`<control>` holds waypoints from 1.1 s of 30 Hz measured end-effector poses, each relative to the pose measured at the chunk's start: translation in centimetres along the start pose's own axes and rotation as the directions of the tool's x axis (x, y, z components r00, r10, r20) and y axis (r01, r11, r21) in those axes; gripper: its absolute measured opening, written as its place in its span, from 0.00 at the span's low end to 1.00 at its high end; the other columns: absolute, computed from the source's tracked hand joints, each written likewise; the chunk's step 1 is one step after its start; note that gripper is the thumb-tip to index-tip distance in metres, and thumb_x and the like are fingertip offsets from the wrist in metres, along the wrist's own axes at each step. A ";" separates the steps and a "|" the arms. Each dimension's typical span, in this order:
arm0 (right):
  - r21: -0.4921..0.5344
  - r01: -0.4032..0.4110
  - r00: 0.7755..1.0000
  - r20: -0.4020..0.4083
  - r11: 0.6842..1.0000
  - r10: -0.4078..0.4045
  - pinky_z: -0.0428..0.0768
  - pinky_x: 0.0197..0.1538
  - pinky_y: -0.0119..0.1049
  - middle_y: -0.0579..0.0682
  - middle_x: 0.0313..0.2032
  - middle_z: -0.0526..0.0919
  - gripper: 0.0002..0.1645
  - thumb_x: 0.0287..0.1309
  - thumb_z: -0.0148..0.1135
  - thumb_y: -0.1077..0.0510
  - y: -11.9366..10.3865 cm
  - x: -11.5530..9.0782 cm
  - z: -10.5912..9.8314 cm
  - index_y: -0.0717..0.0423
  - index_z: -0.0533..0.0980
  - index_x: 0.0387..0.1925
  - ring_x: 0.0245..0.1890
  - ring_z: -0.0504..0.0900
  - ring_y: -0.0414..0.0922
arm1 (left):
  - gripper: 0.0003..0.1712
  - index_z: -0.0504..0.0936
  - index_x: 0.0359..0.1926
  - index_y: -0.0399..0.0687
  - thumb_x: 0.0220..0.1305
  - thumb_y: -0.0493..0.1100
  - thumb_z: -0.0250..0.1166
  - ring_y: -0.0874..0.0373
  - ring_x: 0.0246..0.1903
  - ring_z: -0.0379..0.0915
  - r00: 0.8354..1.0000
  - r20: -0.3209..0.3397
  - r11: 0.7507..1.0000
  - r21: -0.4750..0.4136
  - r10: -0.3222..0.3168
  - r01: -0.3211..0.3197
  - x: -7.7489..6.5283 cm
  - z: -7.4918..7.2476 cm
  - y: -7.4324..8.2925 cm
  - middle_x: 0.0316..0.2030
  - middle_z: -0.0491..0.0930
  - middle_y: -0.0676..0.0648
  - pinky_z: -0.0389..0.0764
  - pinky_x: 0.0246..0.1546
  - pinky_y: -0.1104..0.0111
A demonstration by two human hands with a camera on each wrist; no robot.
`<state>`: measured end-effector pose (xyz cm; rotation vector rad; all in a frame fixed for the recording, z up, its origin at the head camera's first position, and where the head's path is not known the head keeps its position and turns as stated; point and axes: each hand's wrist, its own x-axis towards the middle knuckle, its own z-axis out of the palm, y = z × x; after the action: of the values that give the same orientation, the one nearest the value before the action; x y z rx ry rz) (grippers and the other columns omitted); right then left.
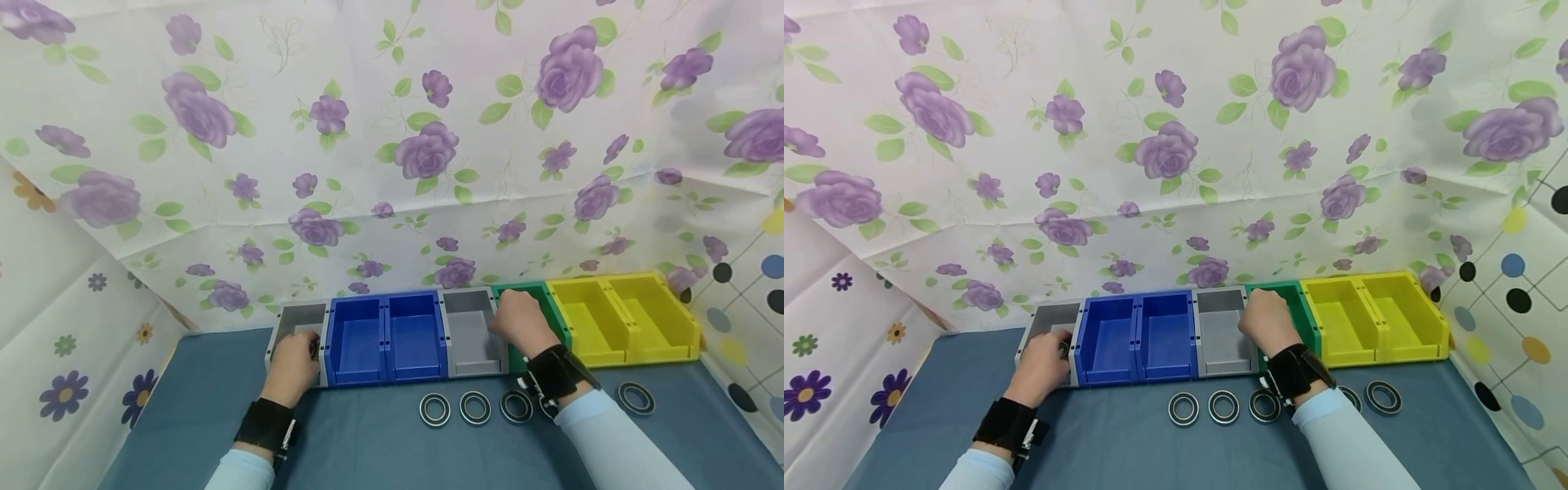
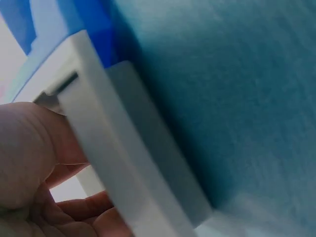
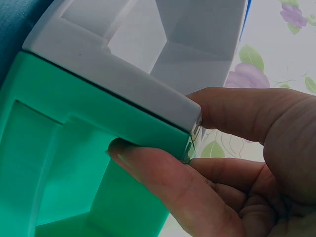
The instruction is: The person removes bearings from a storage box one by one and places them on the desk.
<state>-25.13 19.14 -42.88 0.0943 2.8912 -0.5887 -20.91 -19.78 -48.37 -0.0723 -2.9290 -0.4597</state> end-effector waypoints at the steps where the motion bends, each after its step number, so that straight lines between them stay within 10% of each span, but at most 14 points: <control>1: 0.000 0.000 1.000 0.000 1.000 0.000 0.68 0.17 0.34 0.52 0.17 0.70 0.06 0.48 0.60 0.61 0.0 0.0 0.1 0.61 0.73 0.24 0.16 0.71 0.46 | 0.20 0.80 0.45 0.40 0.47 0.31 0.65 0.49 0.35 0.72 1.000 -0.013 1.000 -0.002 0.002 -0.002 -0.1 -0.2 0.1 0.34 0.78 0.43 0.73 0.36 0.55; 15: -0.011 0.000 1.000 -0.007 1.000 -0.001 0.68 0.17 0.34 0.52 0.17 0.70 0.06 0.48 0.60 0.61 0.0 0.1 0.1 0.60 0.73 0.23 0.15 0.71 0.46 | 0.22 0.76 0.52 0.43 0.54 0.38 0.66 0.42 0.43 0.69 0.963 -0.256 0.992 -0.069 0.080 -0.101 -1.5 -3.9 3.0 0.42 0.73 0.37 0.73 0.38 0.52; 33: -0.009 0.002 1.000 -0.009 1.000 -0.002 0.68 0.17 0.34 0.51 0.16 0.69 0.07 0.48 0.60 0.61 -0.1 -0.1 0.1 0.60 0.73 0.21 0.15 0.71 0.46 | 0.27 0.69 0.62 0.53 0.63 0.48 0.61 0.57 0.37 0.66 0.945 -0.301 0.946 -0.248 0.129 -0.208 -3.4 -5.0 7.1 0.48 0.67 0.43 0.71 0.32 0.66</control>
<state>-25.02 19.02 -42.94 0.0925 2.9025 -0.5773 -16.22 -14.64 -42.19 -0.2712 -2.5361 -0.7788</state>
